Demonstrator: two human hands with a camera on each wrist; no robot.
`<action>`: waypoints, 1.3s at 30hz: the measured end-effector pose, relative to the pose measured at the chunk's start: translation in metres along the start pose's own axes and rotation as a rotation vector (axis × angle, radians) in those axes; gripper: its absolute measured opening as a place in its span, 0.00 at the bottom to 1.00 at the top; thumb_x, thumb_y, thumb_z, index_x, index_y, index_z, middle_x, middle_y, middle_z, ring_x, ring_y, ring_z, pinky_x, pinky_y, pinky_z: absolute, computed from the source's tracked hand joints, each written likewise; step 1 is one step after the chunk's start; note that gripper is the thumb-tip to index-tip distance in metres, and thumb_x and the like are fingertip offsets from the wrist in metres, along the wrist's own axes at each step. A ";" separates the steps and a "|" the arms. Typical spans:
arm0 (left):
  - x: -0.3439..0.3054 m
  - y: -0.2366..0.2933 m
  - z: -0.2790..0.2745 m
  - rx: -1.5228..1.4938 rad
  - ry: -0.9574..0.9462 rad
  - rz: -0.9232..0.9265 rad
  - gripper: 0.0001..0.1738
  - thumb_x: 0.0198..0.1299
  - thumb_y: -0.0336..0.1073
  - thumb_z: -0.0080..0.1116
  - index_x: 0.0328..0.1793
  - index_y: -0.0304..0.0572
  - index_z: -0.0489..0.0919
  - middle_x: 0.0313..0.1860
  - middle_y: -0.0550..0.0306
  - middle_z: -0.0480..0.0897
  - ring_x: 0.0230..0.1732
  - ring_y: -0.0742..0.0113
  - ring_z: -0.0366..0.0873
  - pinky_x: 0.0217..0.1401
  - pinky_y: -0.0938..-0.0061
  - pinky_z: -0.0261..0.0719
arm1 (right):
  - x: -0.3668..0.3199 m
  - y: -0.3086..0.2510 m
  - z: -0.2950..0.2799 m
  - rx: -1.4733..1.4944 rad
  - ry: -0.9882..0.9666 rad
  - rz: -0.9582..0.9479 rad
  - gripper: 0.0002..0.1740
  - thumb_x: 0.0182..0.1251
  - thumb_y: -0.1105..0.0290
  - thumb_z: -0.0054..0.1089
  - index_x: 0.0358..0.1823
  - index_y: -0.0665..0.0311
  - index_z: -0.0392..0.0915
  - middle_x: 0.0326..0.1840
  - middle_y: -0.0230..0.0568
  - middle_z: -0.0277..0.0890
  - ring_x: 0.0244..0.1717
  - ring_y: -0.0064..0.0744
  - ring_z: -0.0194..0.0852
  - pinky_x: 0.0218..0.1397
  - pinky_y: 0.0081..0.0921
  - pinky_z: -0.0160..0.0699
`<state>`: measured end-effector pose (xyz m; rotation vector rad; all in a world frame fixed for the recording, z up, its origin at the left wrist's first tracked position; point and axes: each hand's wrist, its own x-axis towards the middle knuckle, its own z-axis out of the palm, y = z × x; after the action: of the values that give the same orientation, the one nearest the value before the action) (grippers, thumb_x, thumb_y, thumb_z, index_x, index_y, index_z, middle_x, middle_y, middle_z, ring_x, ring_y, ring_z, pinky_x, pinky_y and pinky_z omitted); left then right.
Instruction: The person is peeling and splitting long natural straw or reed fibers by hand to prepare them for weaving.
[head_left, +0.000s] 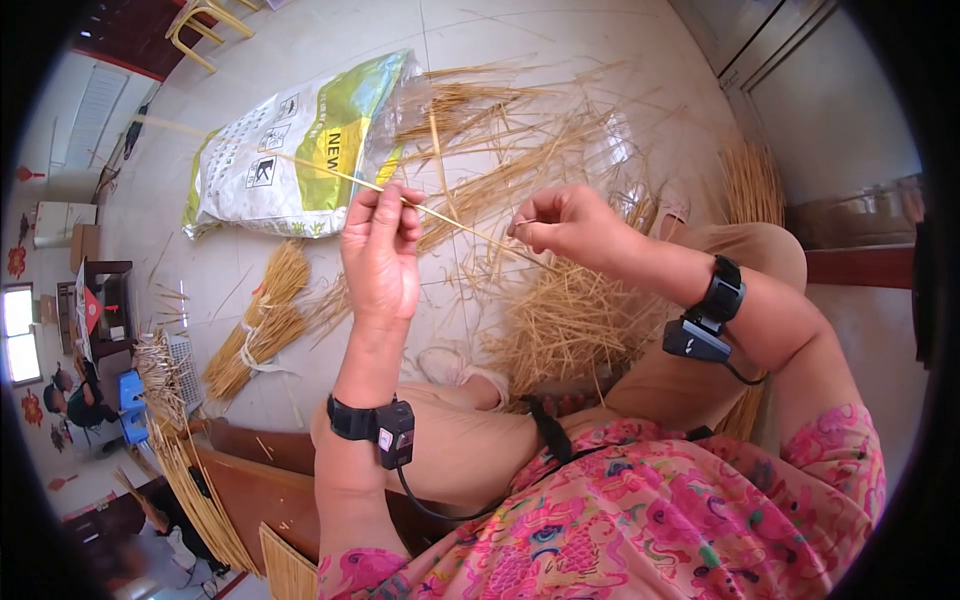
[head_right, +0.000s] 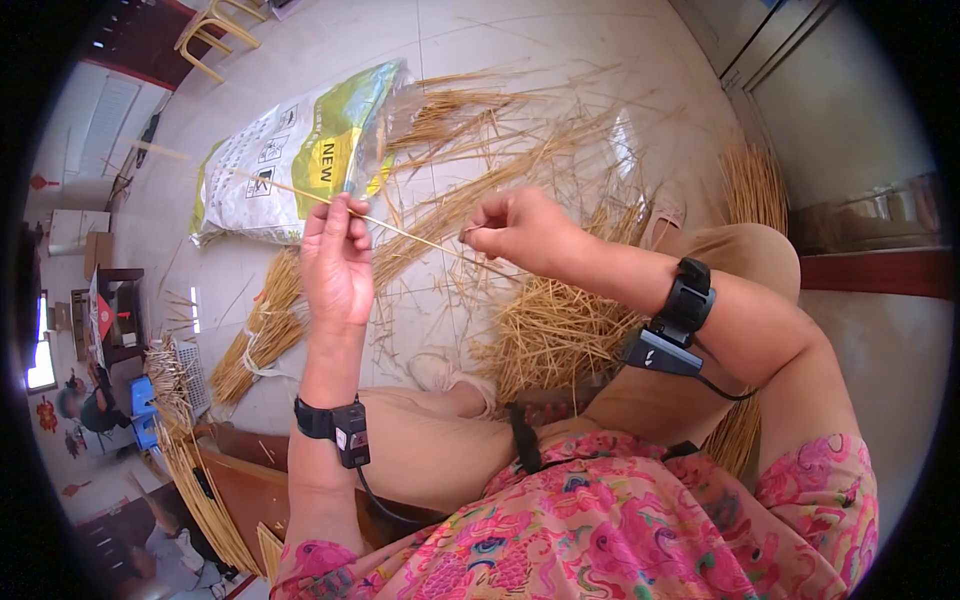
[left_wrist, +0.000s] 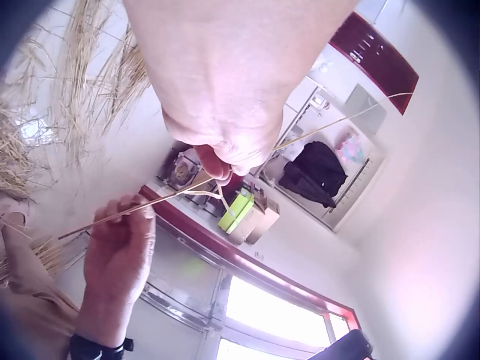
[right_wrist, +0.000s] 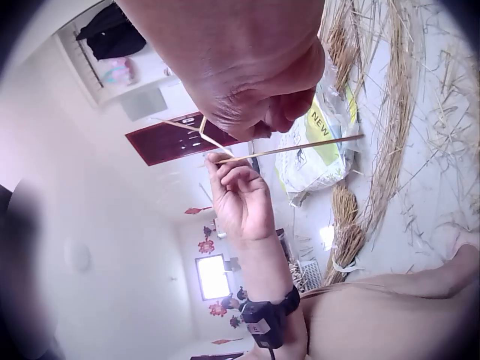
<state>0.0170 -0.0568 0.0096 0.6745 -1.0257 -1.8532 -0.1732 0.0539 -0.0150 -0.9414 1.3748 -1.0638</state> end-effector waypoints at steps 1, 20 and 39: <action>-0.002 -0.005 0.001 0.016 -0.019 -0.030 0.04 0.63 0.32 0.55 0.41 0.41 0.76 0.35 0.56 0.80 0.28 0.81 0.71 0.30 0.88 0.70 | 0.000 -0.001 0.001 0.048 -0.023 -0.032 0.06 0.61 0.72 0.58 0.32 0.70 0.77 0.27 0.30 0.76 0.27 0.13 0.69 0.30 0.13 0.68; -0.013 -0.019 0.018 0.042 -0.092 -0.100 0.05 0.64 0.32 0.55 0.42 0.39 0.75 0.34 0.55 0.81 0.28 0.80 0.74 0.31 0.85 0.73 | -0.002 -0.008 0.013 0.251 -0.116 0.086 0.09 0.69 0.68 0.52 0.34 0.66 0.72 0.23 0.28 0.71 0.25 0.18 0.71 0.28 0.17 0.71; -0.023 -0.039 0.016 0.589 -0.216 -0.167 0.04 0.61 0.28 0.55 0.34 0.35 0.75 0.28 0.58 0.81 0.24 0.81 0.72 0.27 0.84 0.70 | 0.019 -0.056 -0.034 -0.178 0.105 -0.322 0.19 0.61 0.63 0.62 0.48 0.68 0.77 0.26 0.31 0.75 0.25 0.17 0.66 0.28 0.16 0.68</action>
<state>-0.0014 -0.0198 -0.0148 0.9342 -1.7361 -1.7927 -0.2105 0.0228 0.0332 -1.2847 1.4530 -1.2602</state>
